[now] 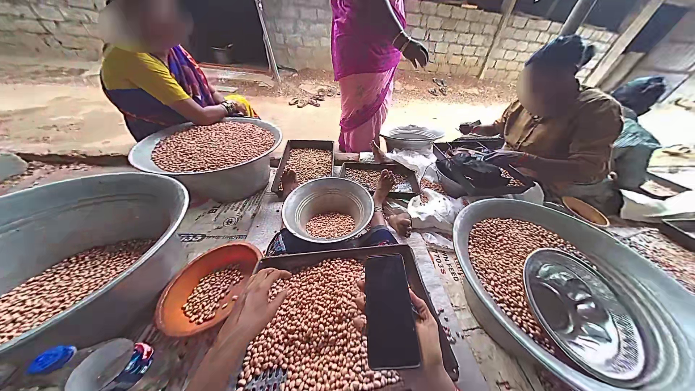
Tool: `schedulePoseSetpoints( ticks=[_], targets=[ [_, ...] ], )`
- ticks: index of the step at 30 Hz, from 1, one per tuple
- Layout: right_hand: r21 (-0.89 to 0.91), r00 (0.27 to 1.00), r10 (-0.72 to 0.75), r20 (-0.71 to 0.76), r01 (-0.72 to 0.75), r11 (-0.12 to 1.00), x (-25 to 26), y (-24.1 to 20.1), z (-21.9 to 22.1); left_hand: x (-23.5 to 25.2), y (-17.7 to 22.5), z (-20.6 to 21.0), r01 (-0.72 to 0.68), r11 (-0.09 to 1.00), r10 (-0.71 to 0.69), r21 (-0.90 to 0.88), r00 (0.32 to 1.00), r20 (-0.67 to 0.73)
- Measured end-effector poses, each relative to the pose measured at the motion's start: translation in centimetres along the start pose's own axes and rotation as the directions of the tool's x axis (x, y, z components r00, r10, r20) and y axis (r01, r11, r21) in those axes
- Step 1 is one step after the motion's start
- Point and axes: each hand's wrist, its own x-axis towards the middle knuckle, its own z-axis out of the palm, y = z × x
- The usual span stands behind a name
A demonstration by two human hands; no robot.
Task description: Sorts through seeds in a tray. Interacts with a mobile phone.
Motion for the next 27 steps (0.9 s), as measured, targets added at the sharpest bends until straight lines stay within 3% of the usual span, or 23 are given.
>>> schedulePoseSetpoints(
  ticks=[10, 23, 27],
  targets=[
    [0.102, 0.982, -0.113, 0.15, 0.098, 0.99, 0.3, -3.3, -1.4, -1.4, -0.1, 1.5, -0.049, 0.998, 0.049, -0.032, 0.999, 0.019],
    [0.098, 0.98, -0.143, 0.136, 0.13, 0.987, 0.0, -3.0, -1.7, -2.7, 2.7, 1.5, -0.102, 0.993, 0.106, -0.051, 0.991, 0.085],
    [0.122, 0.979, -0.139, 0.152, 0.121, 0.985, 0.0, -2.7, -2.0, -4.1, 5.9, 2.6, -0.244, 0.966, 0.235, -0.089, 0.967, -0.096]
  ],
)
